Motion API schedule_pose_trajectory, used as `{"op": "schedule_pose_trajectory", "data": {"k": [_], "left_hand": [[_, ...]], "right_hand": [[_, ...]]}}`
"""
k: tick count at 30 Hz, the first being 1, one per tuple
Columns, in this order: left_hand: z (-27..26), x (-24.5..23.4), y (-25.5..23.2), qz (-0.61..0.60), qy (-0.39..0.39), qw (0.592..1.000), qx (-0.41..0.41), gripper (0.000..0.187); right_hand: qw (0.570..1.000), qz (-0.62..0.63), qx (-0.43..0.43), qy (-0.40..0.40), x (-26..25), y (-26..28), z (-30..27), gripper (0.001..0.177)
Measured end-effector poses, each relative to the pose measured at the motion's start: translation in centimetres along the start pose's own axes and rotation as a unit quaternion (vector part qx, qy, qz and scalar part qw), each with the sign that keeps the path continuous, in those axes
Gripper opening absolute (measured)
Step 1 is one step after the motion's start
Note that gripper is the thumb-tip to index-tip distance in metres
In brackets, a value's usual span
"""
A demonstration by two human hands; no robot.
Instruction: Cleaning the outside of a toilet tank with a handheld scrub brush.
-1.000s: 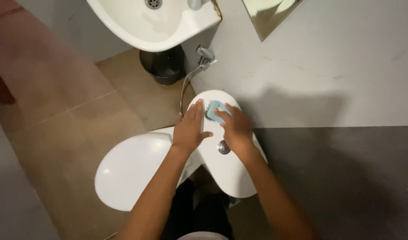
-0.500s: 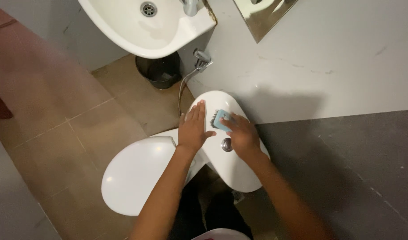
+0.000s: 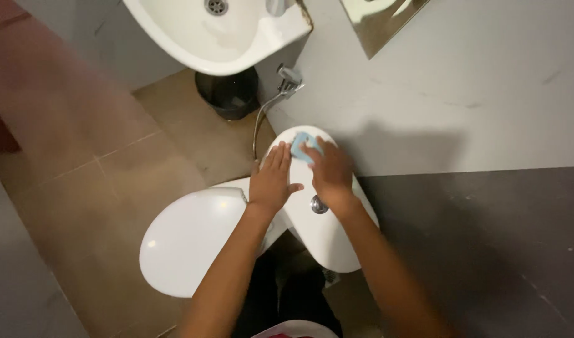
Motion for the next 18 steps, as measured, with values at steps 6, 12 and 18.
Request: {"op": "schedule_pose_trajectory", "data": {"k": [6, 12, 18], "left_hand": [[-0.2, 0.9, 0.0, 0.071, 0.012, 0.997, 0.007, 0.104], [-0.2, 0.6, 0.0, 0.083, 0.035, 0.996, -0.001, 0.103], [-0.2, 1.1, -0.1, 0.077, 0.027, 0.997, 0.005, 0.101]], "right_hand": [[0.992, 0.048, 0.109, 0.034, -1.7, -2.8, -1.5, 0.045], [0.999, 0.008, 0.004, -0.034, -1.1, -3.0, 2.4, 0.047], [1.0, -0.011, 0.0, -0.002, -0.2, -1.2, -0.4, 0.052]]}}
Point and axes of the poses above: each hand's wrist, its own z-axis towards the middle knuckle, its own x-axis out of the palm, y = z × x, the point moved 5 cm from there along z, towards the middle knuckle, and after that the axes turned 14 degrees about z, right-handed, at the moved point
